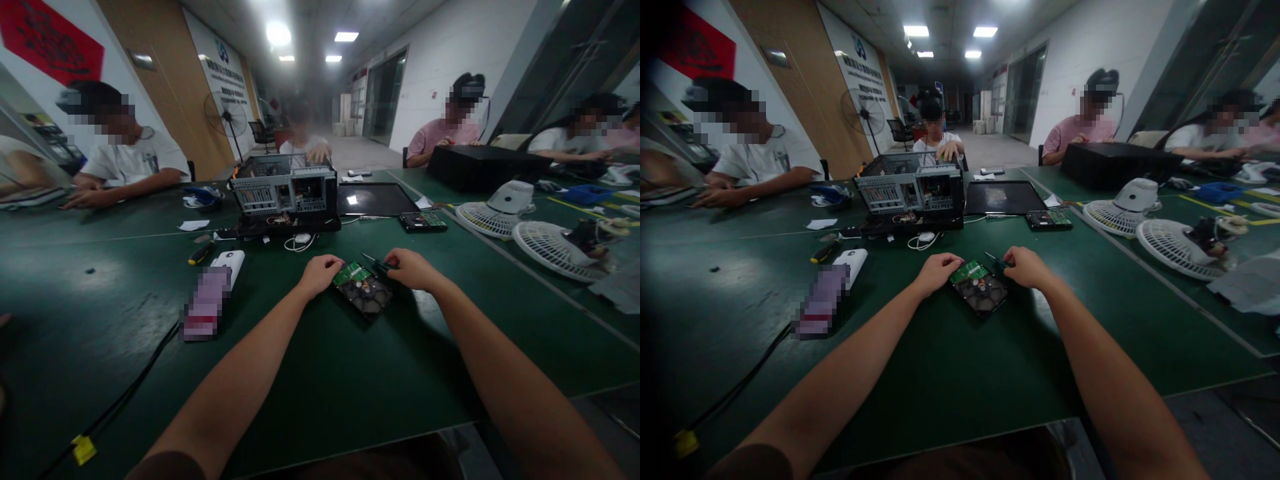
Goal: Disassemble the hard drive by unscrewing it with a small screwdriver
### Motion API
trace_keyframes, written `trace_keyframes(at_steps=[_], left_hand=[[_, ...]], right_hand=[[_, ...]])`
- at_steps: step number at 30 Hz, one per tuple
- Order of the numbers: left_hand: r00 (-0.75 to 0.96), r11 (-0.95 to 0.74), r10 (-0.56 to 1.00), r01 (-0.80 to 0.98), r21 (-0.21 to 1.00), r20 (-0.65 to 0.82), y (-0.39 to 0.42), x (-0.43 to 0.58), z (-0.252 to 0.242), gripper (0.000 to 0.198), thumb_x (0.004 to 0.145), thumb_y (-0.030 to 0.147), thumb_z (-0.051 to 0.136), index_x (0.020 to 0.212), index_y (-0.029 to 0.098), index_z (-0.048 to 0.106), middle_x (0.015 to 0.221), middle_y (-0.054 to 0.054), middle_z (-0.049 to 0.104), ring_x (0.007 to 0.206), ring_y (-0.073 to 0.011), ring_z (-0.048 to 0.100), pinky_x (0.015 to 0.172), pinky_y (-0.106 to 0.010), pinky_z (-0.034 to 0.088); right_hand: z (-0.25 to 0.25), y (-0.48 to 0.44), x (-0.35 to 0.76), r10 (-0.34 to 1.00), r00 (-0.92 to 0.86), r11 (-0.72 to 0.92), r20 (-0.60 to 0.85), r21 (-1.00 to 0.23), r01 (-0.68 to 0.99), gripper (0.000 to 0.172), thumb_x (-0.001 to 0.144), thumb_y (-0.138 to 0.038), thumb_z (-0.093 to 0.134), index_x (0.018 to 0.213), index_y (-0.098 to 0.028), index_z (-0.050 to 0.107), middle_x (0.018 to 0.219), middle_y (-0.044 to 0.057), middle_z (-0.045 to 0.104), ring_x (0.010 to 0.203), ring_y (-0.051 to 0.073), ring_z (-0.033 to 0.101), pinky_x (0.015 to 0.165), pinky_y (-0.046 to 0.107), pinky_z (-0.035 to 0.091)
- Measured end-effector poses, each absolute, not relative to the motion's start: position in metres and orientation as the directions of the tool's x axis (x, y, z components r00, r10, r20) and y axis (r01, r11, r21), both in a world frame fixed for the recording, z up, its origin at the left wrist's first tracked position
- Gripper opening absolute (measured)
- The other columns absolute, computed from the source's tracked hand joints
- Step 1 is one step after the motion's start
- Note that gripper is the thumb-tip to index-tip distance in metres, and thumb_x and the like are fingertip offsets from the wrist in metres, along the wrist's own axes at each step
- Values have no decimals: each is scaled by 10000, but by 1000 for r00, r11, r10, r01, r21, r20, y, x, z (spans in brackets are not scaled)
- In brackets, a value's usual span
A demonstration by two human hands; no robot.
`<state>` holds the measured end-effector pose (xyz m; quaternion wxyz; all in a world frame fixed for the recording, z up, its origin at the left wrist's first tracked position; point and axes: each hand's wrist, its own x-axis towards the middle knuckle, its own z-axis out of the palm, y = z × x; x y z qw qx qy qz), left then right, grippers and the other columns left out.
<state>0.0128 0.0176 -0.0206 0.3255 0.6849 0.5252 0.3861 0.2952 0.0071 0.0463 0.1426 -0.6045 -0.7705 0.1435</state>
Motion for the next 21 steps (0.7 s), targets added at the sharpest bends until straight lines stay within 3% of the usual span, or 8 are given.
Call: trace_keyframes(at_steps=[3, 7, 10, 15, 18, 21], left_hand=[[149, -228, 973, 471, 852, 177, 16, 13, -17, 226, 925, 320, 633, 1026, 217, 807, 1024, -56, 785, 915, -219, 704, 786, -306, 523], [151, -242, 970, 466, 851, 193, 13, 13, -14, 216, 920, 322, 643, 1010, 219, 810, 1012, -63, 784, 906, -224, 701, 794, -313, 529], [150, -254, 967, 466, 847, 208, 13, 14, -13, 222, 926, 334, 637, 1002, 220, 811, 986, -59, 782, 883, -221, 698, 790, -309, 531], [149, -266, 964, 463, 845, 222, 13, 14, -12, 294, 956, 406, 586, 993, 215, 806, 964, -51, 777, 871, -214, 695, 778, -300, 524], [132, -245, 969, 462, 852, 206, 12, 15, -11, 356, 970, 458, 554, 990, 204, 802, 930, -59, 772, 847, -214, 691, 752, -299, 522], [115, -219, 975, 444, 869, 188, 10, 16, -10, 407, 977, 502, 531, 986, 192, 795, 892, -62, 766, 800, -207, 684, 717, -295, 515]], right_hand=[[49, 3, 288, 957, -280, 291, 79, -292, 911, 282, 771, -178, 696, 1052, -181, 715, 1006, 88, 740, 893, 228, 678, 790, 308, 492], [56, -6, 273, 933, -273, 338, 234, -310, 889, 274, 874, -331, 654, 1085, -166, 711, 1082, 149, 721, 963, 280, 679, 863, 384, 507], [60, -20, 256, 917, -323, 388, 235, -331, 860, 472, 924, -549, 586, 1186, -168, 684, 1133, 171, 712, 1029, 317, 668, 889, 426, 512], [57, -46, 227, 893, -422, 449, 155, -263, 854, 958, 789, -803, 600, 1439, -102, 535, 1324, 261, 633, 1183, 433, 602, 993, 541, 473], [50, -55, 217, 905, -407, 424, 121, -198, 884, 1096, 708, -827, 645, 1487, -75, 474, 1333, 291, 611, 1198, 468, 586, 992, 561, 470], [43, -59, 211, 927, -358, 370, 108, -136, 919, 1077, 668, -721, 727, 1480, -62, 468, 1266, 299, 632, 1152, 471, 605, 943, 555, 489]])
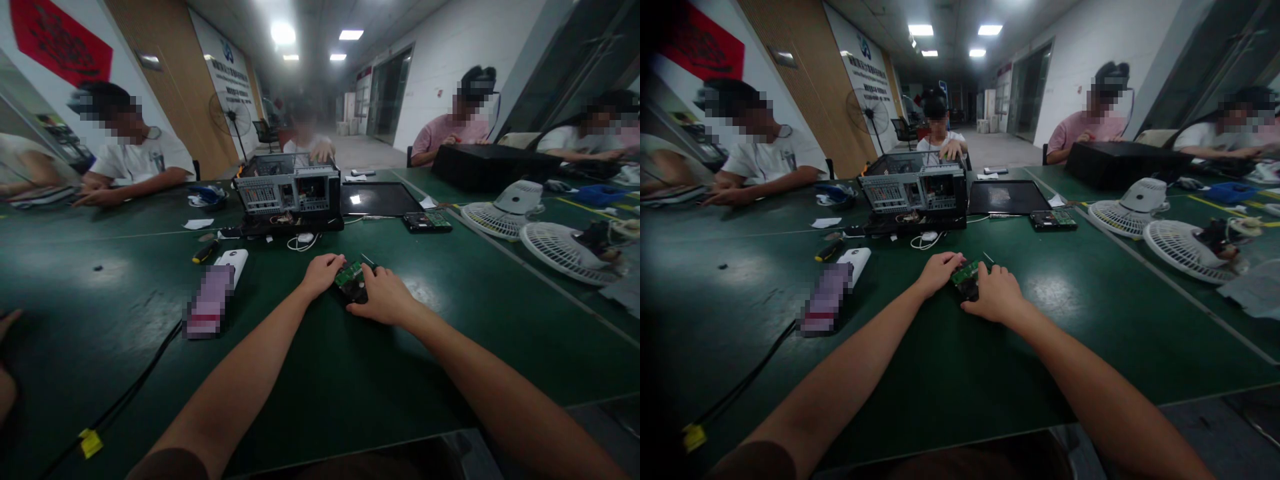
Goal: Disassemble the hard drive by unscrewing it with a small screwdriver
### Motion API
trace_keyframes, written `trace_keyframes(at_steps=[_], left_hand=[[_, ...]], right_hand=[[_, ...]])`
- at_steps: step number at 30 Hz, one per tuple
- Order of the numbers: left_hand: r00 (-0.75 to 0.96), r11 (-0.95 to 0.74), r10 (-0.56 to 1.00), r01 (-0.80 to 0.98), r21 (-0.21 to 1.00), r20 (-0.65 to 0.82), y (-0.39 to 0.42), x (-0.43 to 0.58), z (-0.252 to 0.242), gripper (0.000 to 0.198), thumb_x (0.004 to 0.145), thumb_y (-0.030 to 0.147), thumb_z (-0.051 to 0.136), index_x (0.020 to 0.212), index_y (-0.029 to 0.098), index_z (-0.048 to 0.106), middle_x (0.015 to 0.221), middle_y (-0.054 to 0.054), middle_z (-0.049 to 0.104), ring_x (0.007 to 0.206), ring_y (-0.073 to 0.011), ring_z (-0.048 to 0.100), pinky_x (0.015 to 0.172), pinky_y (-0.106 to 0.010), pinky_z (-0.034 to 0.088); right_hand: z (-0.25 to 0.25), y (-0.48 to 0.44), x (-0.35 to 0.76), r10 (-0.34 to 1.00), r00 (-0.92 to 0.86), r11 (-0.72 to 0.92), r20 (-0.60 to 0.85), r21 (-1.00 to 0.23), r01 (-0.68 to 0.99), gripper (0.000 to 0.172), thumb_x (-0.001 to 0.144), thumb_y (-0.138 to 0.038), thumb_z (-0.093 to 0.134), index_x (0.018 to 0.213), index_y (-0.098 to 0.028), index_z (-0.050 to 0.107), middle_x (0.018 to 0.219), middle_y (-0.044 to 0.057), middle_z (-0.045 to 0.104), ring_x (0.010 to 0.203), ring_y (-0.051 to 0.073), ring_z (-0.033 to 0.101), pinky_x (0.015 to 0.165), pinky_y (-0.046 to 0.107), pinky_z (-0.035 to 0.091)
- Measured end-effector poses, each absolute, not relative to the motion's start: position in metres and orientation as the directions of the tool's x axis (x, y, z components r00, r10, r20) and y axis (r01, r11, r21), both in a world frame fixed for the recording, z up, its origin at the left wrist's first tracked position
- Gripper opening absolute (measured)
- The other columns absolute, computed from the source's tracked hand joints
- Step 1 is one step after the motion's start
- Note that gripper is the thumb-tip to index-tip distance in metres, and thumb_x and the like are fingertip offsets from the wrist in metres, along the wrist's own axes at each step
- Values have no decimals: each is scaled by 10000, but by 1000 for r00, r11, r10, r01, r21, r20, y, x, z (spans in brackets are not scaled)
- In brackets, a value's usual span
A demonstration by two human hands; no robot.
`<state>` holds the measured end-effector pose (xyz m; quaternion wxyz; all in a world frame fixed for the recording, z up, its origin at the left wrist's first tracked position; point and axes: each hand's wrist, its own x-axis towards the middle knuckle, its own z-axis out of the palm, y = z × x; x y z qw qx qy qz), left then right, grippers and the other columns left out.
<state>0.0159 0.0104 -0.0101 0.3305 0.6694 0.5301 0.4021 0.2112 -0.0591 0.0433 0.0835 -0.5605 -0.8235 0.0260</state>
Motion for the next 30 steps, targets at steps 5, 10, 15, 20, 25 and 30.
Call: trace_keyframes(at_steps=[5, 10, 15, 20, 25, 30], left_hand=[[20, -150, 988, 351, 924, 153, 10, 18, -9, 464, 975, 566, 521, 976, 173, 767, 914, -72, 758, 740, -186, 674, 688, -283, 516], [-137, -128, 979, 149, 981, 148, 9, 26, 2, 396, 986, 533, 553, 1068, 167, 680, 1032, -90, 738, 880, -197, 698, 788, -297, 550], [130, 36, 991, -383, 923, 15, -7, 50, 19, 513, 938, 386, 713, 1348, 190, 474, 1108, -118, 711, 879, -196, 734, 909, -421, 587], [271, 137, 962, -496, 858, 3, -25, 68, 23, 802, 836, 172, 818, 1476, 260, 345, 1076, -94, 723, 943, -215, 736, 935, -471, 587], [202, 130, 979, -482, 866, -34, -20, 61, 22, 671, 825, 164, 822, 1380, 223, 449, 1044, -87, 728, 837, -186, 733, 837, -410, 616], [180, 141, 982, -462, 875, -64, -10, 46, 21, 531, 841, 172, 809, 1282, 163, 514, 1074, -131, 734, 847, -198, 746, 826, -393, 620]], right_hand=[[43, -57, 210, 924, -339, 364, 177, -141, 920, 879, 677, -606, 724, 1379, -107, 547, 1161, 247, 675, 1069, 424, 636, 894, 519, 497], [56, -48, 221, 929, -217, 293, 301, -235, 927, 887, 716, -630, 685, 1402, -95, 509, 1196, 253, 657, 1084, 430, 622, 918, 535, 481], [61, -34, 240, 900, -89, 248, 426, -335, 909, 920, 739, -588, 683, 1463, -79, 434, 1306, 276, 603, 1163, 449, 575, 975, 560, 456], [56, -31, 240, 885, -82, 275, 458, -373, 886, 932, 745, -562, 689, 1474, -48, 418, 1328, 283, 591, 1186, 445, 569, 1025, 554, 438], [53, -33, 233, 887, -118, 335, 447, -443, 832, 905, 745, -583, 714, 1456, -86, 457, 1367, 259, 583, 1244, 435, 554, 1070, 554, 419], [53, -15, 247, 955, 25, 240, 297, -818, 523, 752, 773, -662, 705, 1338, -189, 556, 1223, 157, 676, 1107, 325, 649, 974, 478, 507]])
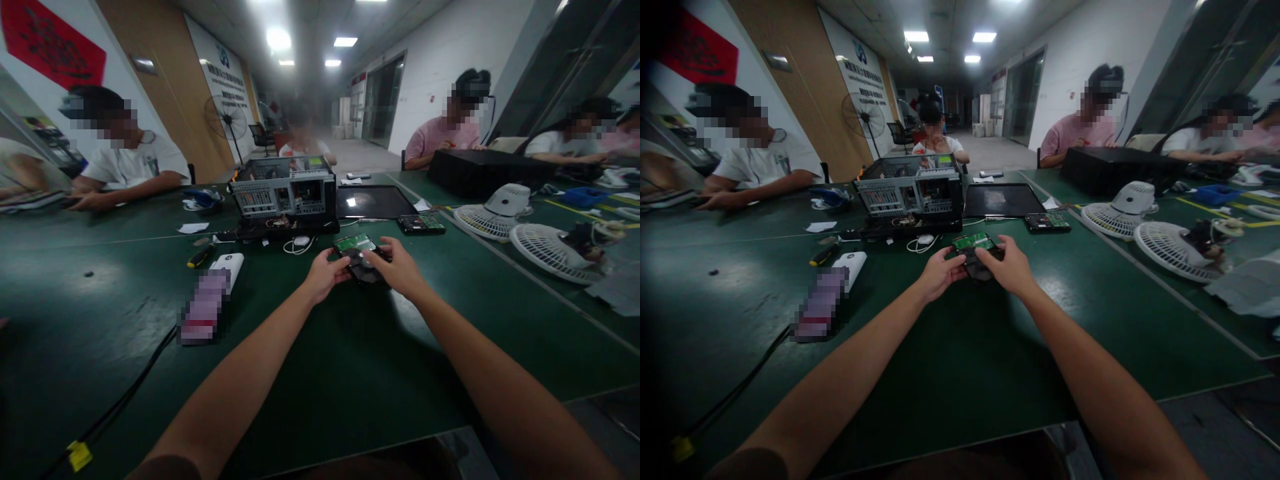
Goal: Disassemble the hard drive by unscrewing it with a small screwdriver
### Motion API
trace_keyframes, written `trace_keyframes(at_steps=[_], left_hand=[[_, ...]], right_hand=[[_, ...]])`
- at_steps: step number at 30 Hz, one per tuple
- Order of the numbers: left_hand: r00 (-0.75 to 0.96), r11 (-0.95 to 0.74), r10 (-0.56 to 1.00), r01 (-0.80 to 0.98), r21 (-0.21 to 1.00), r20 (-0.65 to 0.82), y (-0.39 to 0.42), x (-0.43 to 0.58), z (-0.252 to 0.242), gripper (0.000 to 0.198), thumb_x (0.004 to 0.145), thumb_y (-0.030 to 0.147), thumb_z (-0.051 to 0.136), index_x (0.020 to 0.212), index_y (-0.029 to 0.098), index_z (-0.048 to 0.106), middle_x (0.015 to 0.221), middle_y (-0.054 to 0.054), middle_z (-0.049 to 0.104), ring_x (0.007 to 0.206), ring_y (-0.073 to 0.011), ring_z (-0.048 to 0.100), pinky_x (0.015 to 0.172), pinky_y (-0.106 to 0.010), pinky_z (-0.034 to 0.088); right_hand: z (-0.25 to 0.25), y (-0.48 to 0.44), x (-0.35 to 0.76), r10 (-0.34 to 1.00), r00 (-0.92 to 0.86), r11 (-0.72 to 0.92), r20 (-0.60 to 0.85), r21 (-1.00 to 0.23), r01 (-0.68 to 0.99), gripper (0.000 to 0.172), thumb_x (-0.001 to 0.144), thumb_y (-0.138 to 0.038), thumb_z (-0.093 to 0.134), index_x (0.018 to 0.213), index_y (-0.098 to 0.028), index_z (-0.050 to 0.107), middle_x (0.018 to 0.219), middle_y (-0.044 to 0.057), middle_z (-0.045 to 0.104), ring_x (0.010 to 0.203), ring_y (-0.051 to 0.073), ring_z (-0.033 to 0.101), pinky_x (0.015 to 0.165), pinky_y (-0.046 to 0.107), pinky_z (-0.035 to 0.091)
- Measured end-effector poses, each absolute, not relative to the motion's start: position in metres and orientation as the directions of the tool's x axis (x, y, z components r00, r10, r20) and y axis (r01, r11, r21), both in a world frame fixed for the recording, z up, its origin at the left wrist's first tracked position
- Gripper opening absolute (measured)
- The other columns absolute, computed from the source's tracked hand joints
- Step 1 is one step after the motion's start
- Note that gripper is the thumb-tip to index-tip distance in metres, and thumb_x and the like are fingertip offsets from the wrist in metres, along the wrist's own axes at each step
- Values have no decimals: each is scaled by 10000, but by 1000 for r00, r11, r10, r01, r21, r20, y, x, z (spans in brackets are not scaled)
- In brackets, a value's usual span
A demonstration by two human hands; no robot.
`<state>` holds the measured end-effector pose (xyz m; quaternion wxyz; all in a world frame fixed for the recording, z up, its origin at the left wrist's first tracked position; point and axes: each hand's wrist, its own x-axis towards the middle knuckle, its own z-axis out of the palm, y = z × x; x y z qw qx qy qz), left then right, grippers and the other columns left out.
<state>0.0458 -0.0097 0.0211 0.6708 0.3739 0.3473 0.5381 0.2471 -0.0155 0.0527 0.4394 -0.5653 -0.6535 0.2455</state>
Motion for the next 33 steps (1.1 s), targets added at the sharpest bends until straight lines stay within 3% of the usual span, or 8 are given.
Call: trace_keyframes(at_steps=[2, 5, 9, 14, 19, 23, 27, 33], left_hand=[[185, 139, 981, -491, 860, -53, -7, 42, 21, 491, 850, 181, 801, 1251, 158, 519, 1125, -145, 731, 868, -202, 751, 833, -391, 620], [190, 113, 982, -540, 834, -10, -4, 40, 21, 479, 846, 200, 808, 1223, 170, 513, 1139, -128, 729, 879, -194, 748, 837, -376, 615], [128, 12, 989, -548, 836, 70, -4, 42, 22, 483, 850, 242, 807, 1231, 177, 519, 1138, -103, 723, 879, -170, 731, 850, -347, 599], [68, -133, 982, -411, 902, 176, -1, 43, 25, 553, 862, 395, 795, 1304, 169, 552, 1137, -103, 728, 972, -200, 709, 947, -375, 557], [52, -222, 969, -234, 947, 240, -1, 50, 21, 493, 952, 431, 675, 1352, 165, 564, 1255, -133, 695, 1129, -237, 667, 1036, -402, 502], [54, -259, 966, 137, 956, 254, -14, 61, 13, 502, 965, 400, 639, 1393, 163, 529, 1324, -156, 655, 1235, -269, 618, 1090, -436, 461], [309, -486, 874, 522, 701, 376, -33, 71, 13, 635, 919, 410, 666, 1477, 168, 481, 1479, -157, 543, 1393, -306, 480, 1187, -476, 370], [554, -613, 785, 629, 479, 277, -39, 91, 13, 806, 920, 562, 600, 1598, 223, 328, 1658, -114, 336, 1538, -356, 257, 1248, -536, 252]], right_hand=[[52, -7, 253, 981, 105, 136, 163, -964, 227, 583, 812, -680, 653, 1165, -217, 621, 1083, 108, 708, 974, 275, 681, 853, 416, 556], [53, -2, 255, 996, -68, -62, -57, -995, -75, 539, 875, -732, 505, 987, -222, 639, 947, 106, 723, 877, 264, 689, 734, 388, 577], [61, -17, 245, 918, -376, -181, -126, -977, -115, 769, 918, -795, 230, 1250, -223, 623, 1085, 149, 734, 1006, 295, 684, 809, 468, 575], [74, -36, 236, 859, -511, -65, -42, -997, -28, 900, 910, -798, 110, 1469, -220, 514, 1202, 173, 710, 1076, 329, 660, 919, 541, 521], [78, -33, 241, 880, -475, -43, -19, -998, -38, 917, 914, -786, 51, 1509, -212, 449, 1243, 178, 698, 1099, 327, 665, 928, 537, 525], [80, -15, 267, 907, -419, -143, -34, -962, -231, 832, 903, -795, 236, 1441, -217, 500, 1258, 164, 697, 1097, 327, 668, 909, 539, 552], [77, 14, 326, 967, -234, -212, -99, -823, -527, 586, 910, -648, 438, 1315, -251, 582, 1212, 122, 729, 1088, 320, 682, 897, 528, 584], [64, 37, 420, 936, 101, -211, -336, -770, -602, 425, 965, -446, 375, 1206, -212, 634, 1164, 154, 744, 1030, 295, 706, 805, 537, 579]])
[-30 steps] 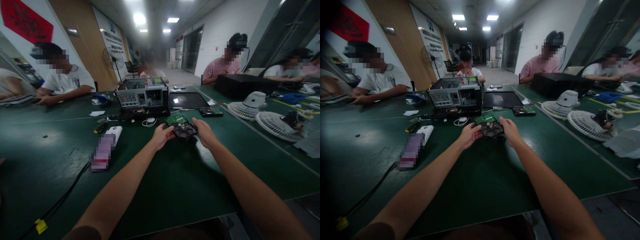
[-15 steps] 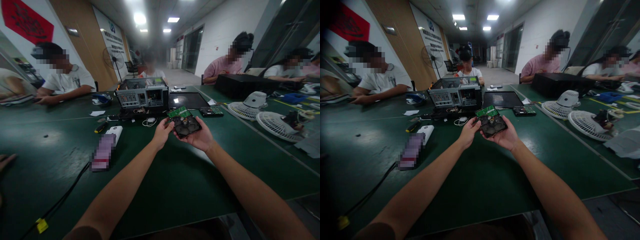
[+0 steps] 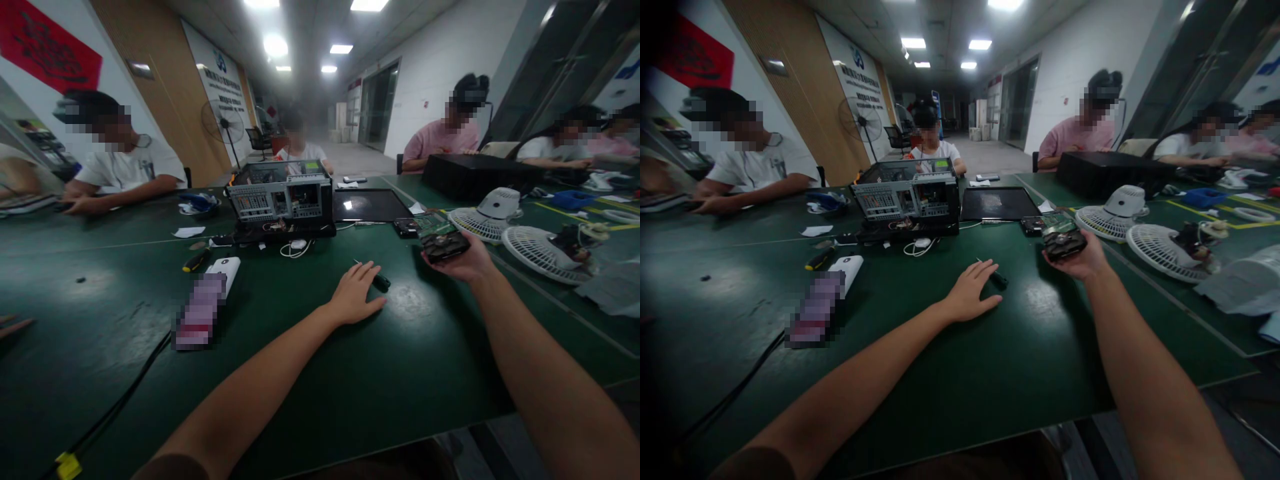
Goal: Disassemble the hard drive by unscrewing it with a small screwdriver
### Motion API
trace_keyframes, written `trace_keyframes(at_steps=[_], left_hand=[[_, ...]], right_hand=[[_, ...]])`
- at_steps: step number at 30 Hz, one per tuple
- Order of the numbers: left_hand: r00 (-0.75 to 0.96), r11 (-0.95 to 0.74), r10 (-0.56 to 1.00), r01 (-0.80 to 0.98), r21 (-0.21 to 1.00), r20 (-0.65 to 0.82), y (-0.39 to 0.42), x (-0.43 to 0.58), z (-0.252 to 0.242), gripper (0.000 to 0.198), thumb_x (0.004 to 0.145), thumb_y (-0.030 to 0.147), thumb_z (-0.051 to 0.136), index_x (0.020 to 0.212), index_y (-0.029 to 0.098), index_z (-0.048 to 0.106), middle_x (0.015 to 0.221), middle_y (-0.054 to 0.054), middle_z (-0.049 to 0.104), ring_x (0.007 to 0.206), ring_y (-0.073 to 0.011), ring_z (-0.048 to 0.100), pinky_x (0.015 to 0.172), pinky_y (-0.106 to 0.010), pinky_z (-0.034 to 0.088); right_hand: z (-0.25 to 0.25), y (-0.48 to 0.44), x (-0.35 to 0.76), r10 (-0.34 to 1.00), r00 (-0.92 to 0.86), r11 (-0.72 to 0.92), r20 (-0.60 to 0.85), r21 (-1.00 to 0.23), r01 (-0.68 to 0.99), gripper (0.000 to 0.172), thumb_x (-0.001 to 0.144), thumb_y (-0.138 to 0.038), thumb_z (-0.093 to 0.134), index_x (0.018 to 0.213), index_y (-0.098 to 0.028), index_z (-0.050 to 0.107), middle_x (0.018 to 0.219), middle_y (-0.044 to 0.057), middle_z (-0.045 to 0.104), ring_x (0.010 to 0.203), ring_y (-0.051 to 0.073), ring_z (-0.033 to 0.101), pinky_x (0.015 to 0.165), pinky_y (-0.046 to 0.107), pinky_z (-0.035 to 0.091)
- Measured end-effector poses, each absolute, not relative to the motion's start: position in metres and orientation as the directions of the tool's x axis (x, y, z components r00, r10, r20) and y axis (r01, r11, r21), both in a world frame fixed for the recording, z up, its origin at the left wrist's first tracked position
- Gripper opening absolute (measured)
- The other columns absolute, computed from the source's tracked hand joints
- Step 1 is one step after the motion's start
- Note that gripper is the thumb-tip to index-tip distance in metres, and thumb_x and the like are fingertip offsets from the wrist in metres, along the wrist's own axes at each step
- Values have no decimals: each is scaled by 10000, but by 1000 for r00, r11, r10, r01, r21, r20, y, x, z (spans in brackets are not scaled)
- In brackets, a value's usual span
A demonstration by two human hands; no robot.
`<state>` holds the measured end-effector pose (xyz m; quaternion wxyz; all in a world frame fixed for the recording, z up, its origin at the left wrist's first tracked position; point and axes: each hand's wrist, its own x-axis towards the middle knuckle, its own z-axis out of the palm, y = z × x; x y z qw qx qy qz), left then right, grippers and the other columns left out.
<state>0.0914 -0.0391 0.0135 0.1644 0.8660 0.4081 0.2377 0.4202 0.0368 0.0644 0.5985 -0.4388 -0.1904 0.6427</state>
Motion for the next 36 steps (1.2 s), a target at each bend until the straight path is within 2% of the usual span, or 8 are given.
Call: trace_keyframes(at_steps=[2, 5, 11, 15, 20, 25, 36], left_hand=[[586, -630, 770, 639, 441, 251, -37, 98, 12, 831, 931, 603, 560, 1619, 224, 287, 1652, -119, 341, 1541, -367, 237, 1249, -549, 237], [611, -648, 756, 651, 395, 235, -35, 102, 11, 818, 940, 633, 525, 1616, 228, 305, 1584, -134, 414, 1483, -368, 327, 1220, -545, 289], [582, -618, 785, 709, 339, 212, -38, 90, 11, 590, 968, 582, 503, 1443, 237, 564, 1439, -138, 479, 1360, -363, 418, 1134, -530, 401], [506, -549, 836, 757, 354, 214, -41, 75, 10, 510, 975, 542, 512, 1365, 231, 621, 1399, -133, 488, 1325, -349, 434, 1114, -515, 425], [401, -460, 887, 803, 379, 229, -40, 69, 7, 487, 990, 499, 502, 1345, 190, 628, 1430, -155, 474, 1348, -354, 414, 1120, -516, 422], [373, -432, 901, 827, 361, 223, -40, 71, 5, 504, 1010, 466, 467, 1398, 166, 582, 1509, -163, 448, 1415, -356, 369, 1167, -513, 373], [313, -361, 932, 856, 369, 186, -42, 72, 6, 605, 998, 525, 454, 1477, 159, 510, 1572, -166, 409, 1449, -360, 365, 1191, -509, 348]], right_hand=[[61, 37, 441, 921, 117, -246, -372, -787, -566, 410, 958, -429, 406, 1182, -191, 654, 1185, 177, 735, 1044, 294, 703, 806, 538, 564], [61, 38, 462, 902, 147, -277, -405, -806, -523, 403, 953, -429, 429, 1123, -164, 680, 1171, 213, 728, 1037, 304, 704, 795, 540, 545], [71, 54, 481, 881, 192, -359, -433, -875, -325, 357, 965, -441, 440, 971, -166, 667, 1052, 211, 731, 938, 283, 699, 793, 540, 498], [75, 61, 489, 844, 264, -413, -466, -880, -232, 334, 936, -467, 494, 948, -175, 655, 980, 185, 727, 873, 280, 694, 787, 542, 486], [76, 63, 489, 814, 303, -471, -495, -869, -154, 330, 910, -482, 529, 944, -182, 663, 942, 173, 727, 807, 266, 679, 755, 504, 494], [77, 66, 483, 814, 337, -475, -474, -876, -85, 302, 897, -468, 554, 944, -195, 675, 874, 142, 727, 759, 248, 666, 740, 451, 506], [74, 68, 484, 844, 296, -467, -448, -884, -7, 298, 955, -437, 502, 946, -202, 684, 805, 105, 726, 747, 223, 653, 693, 358, 504]])
